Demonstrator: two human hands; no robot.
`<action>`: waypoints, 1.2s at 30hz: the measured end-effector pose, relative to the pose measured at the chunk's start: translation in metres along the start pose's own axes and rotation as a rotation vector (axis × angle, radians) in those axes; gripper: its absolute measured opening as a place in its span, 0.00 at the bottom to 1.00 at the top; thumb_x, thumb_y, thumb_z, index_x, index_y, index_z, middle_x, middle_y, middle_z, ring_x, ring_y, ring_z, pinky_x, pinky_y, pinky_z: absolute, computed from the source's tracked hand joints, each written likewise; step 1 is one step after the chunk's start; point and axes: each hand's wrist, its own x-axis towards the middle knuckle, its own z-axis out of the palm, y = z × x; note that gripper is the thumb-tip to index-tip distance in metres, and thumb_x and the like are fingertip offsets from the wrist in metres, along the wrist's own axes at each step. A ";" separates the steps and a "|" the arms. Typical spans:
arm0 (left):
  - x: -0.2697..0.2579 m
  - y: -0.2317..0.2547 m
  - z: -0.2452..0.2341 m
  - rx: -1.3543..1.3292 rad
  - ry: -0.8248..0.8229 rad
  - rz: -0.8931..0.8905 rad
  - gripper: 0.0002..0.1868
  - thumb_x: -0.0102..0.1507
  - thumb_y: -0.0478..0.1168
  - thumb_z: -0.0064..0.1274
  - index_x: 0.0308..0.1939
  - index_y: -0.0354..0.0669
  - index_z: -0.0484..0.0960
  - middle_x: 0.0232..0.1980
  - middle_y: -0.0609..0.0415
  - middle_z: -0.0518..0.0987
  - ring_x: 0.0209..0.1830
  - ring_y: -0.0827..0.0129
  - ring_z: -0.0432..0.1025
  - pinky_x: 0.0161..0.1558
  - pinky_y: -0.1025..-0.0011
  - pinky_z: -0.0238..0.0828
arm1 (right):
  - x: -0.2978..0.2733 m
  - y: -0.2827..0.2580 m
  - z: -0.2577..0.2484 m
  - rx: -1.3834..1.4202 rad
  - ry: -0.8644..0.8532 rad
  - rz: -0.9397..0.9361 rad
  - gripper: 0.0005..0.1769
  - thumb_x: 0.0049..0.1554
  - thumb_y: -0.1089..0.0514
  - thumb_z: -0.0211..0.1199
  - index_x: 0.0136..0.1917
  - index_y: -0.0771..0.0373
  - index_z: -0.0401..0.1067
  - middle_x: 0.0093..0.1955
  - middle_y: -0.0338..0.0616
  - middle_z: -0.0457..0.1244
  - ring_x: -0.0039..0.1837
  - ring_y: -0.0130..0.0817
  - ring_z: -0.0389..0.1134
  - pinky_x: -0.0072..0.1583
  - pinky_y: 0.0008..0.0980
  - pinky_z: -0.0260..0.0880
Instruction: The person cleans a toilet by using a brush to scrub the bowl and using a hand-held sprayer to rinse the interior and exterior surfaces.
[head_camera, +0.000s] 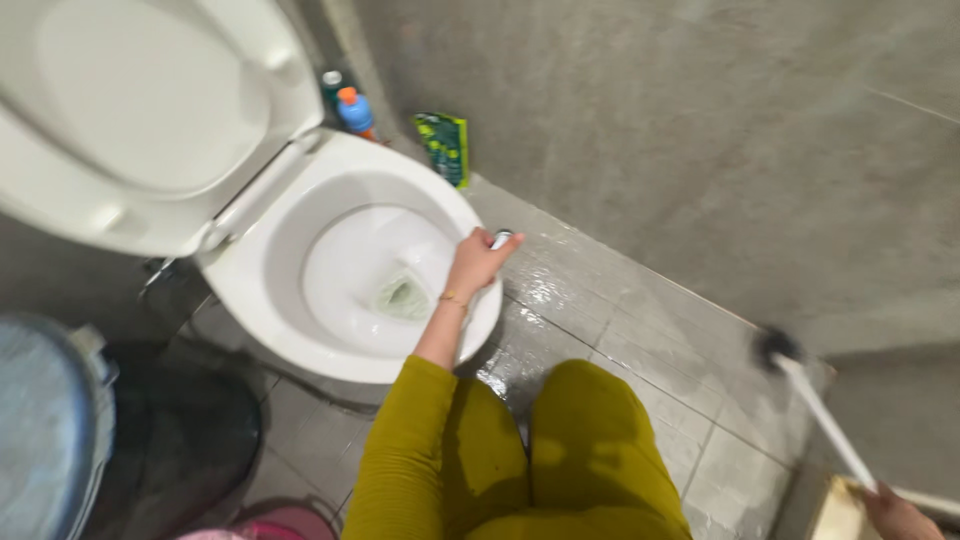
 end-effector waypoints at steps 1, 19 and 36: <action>0.000 -0.002 0.000 0.003 0.001 -0.010 0.34 0.55 0.65 0.63 0.33 0.35 0.72 0.21 0.53 0.74 0.13 0.71 0.67 0.18 0.71 0.64 | -0.011 0.002 0.016 0.031 0.010 0.082 0.24 0.63 0.43 0.50 0.70 0.45 0.68 0.71 0.45 0.63 0.64 0.38 0.71 0.63 0.34 0.72; 0.019 -0.017 -0.008 0.070 -0.041 -0.089 0.32 0.60 0.63 0.62 0.34 0.34 0.72 0.20 0.53 0.71 0.14 0.71 0.66 0.17 0.72 0.64 | -0.198 -0.089 0.123 0.553 -0.068 0.607 0.22 0.64 0.46 0.55 0.61 0.65 0.73 0.52 0.62 0.72 0.53 0.56 0.75 0.53 0.48 0.77; 0.019 -0.006 -0.019 0.122 -0.107 -0.057 0.33 0.62 0.62 0.60 0.27 0.33 0.74 0.21 0.52 0.74 0.15 0.71 0.69 0.18 0.71 0.66 | -0.209 -0.134 0.162 0.629 0.001 0.526 0.24 0.65 0.44 0.52 0.63 0.64 0.69 0.52 0.66 0.71 0.55 0.61 0.73 0.56 0.53 0.73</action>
